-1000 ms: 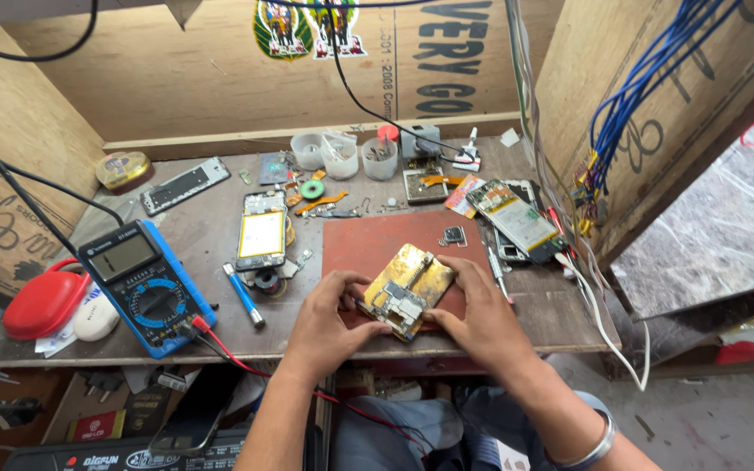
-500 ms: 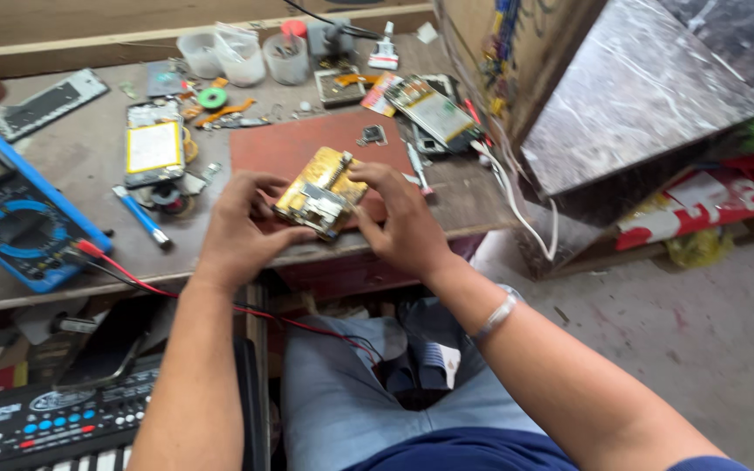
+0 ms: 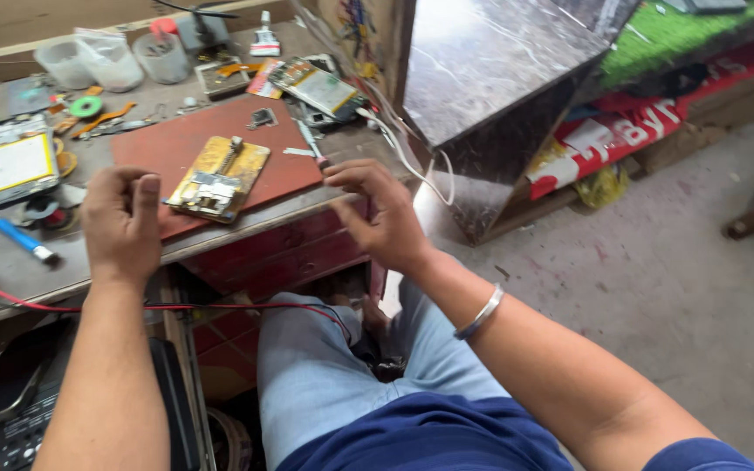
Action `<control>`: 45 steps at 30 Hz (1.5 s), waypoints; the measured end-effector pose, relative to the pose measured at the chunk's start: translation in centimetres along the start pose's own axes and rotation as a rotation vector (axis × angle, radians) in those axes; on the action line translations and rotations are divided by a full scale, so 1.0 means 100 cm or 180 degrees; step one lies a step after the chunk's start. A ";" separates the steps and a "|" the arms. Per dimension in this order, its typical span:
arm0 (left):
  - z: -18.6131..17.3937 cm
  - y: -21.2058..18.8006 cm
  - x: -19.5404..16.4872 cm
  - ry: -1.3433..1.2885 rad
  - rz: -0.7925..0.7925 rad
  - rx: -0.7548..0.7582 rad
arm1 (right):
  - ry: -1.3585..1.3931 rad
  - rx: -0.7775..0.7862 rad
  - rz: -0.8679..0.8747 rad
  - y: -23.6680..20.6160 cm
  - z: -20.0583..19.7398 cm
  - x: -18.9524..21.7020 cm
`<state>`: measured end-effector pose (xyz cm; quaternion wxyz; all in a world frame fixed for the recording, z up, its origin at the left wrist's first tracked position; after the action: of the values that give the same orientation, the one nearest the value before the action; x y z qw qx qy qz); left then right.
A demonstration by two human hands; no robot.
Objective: The person probes a disassembled phone motherboard with multimeter test leads, testing points on the board. They then reposition the board on a metal plate and apply liquid from a syringe-style dispenser onto the board, working at a cluttered repair bench with other phone parts around.
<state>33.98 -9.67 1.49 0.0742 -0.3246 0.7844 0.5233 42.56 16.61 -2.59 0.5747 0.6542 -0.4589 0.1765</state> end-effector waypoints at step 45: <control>1.245 -0.110 0.013 -0.0321 0.0896 0.5350 | -0.2122 -0.0080 0.4685 -0.102 -0.561 -0.951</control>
<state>11.66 95.30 -62.50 0.2595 -0.0375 0.9409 -0.2145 18.26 104.84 -65.14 0.1514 0.1961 -0.9212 0.3000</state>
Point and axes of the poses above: each hand's wrist, its own y-axis towards the middle knuckle, its own z-axis out of the palm, x = y × z, the point moved 1 cm from there along y, towards the middle knuckle, and after that the axes turned 11 degrees about z, right-handed, at the moved point
